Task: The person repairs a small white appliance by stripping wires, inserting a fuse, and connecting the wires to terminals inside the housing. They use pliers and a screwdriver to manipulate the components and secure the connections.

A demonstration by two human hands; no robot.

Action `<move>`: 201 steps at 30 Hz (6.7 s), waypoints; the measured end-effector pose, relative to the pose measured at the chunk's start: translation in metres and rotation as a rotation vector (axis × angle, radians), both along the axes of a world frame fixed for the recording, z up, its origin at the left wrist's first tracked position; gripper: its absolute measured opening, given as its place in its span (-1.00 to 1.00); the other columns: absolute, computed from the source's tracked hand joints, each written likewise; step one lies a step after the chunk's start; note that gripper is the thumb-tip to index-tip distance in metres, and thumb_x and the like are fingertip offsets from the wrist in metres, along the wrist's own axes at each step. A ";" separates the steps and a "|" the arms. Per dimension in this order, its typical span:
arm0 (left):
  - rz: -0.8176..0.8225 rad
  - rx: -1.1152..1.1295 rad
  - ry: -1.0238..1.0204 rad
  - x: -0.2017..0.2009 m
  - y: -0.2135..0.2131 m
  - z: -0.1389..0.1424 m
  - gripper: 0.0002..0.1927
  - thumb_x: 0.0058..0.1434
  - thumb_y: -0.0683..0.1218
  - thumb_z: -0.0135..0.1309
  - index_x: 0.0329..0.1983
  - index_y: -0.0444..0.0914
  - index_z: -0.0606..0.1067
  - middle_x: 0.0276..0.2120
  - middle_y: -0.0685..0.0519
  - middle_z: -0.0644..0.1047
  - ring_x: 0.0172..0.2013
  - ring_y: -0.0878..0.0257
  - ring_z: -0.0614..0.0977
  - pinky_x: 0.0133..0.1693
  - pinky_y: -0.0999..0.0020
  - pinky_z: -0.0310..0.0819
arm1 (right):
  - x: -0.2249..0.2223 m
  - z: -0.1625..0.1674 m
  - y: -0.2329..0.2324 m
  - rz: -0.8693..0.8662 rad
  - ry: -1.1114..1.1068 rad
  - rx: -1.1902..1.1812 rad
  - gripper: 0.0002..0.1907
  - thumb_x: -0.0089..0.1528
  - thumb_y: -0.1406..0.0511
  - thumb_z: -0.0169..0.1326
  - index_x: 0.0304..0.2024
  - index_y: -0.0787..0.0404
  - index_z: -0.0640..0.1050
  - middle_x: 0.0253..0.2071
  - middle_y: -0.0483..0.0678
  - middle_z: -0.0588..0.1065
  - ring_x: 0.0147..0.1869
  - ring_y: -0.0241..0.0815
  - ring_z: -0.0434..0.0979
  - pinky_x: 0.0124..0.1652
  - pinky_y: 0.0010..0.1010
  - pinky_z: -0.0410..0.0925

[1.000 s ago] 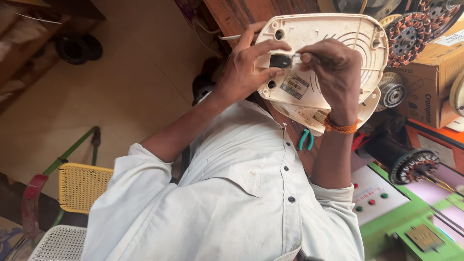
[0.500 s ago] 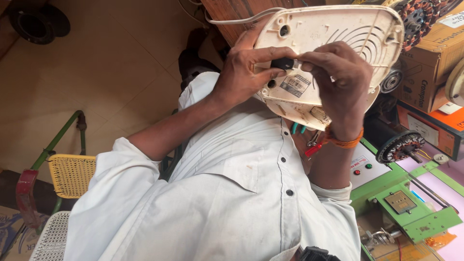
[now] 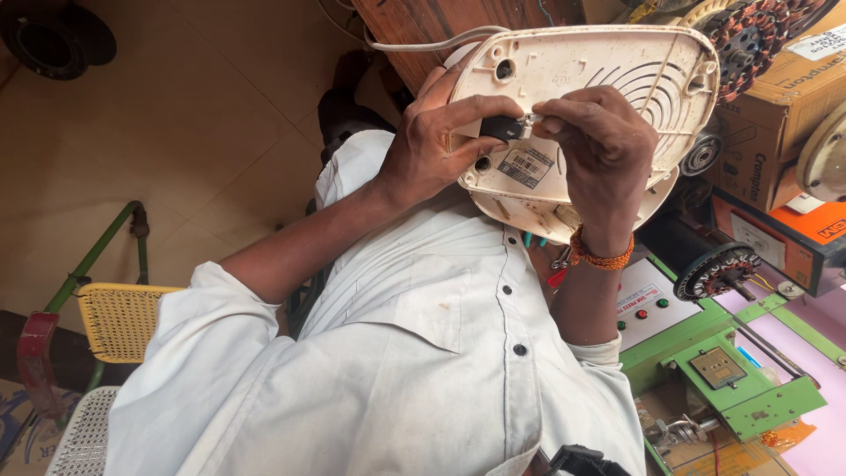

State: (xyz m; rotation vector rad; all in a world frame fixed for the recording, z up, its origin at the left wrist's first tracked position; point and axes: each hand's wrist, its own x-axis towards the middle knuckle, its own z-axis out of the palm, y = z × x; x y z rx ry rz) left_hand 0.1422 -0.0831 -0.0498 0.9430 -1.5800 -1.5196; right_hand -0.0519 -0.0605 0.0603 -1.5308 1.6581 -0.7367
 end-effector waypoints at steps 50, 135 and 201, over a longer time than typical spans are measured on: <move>0.078 -0.063 0.063 -0.007 -0.013 0.002 -0.53 0.07 -0.09 0.49 0.06 0.00 0.64 0.14 -0.02 0.57 0.20 0.11 0.58 0.28 0.24 0.53 | -0.006 0.001 -0.014 0.227 0.454 -0.217 -0.77 0.32 0.56 0.32 -0.03 0.23 0.69 -0.14 0.00 0.61 -0.15 -0.20 0.67 -0.20 -0.45 0.48; -0.021 -0.432 -0.709 0.133 0.062 0.030 -0.84 0.34 -0.12 0.21 -0.10 -0.30 0.61 -0.20 -0.08 0.63 -0.18 0.03 0.67 -0.17 0.18 0.56 | -0.015 -0.119 0.409 -1.208 -0.011 -0.482 -0.58 0.61 0.20 -0.04 -0.08 0.52 0.50 -0.26 0.10 0.52 -0.31 -0.16 0.61 -0.33 -0.40 0.54; 0.159 -0.119 -0.239 0.084 0.020 0.076 -0.86 0.51 -0.15 0.08 0.03 -0.29 0.56 -0.13 0.09 0.60 -0.21 0.38 0.56 -0.19 0.49 0.46 | -0.068 -0.059 0.150 -0.690 0.636 -0.392 -0.90 0.22 0.33 0.33 -0.24 0.21 0.68 -0.25 -0.06 0.61 -0.13 -0.01 0.47 -0.17 -0.13 0.28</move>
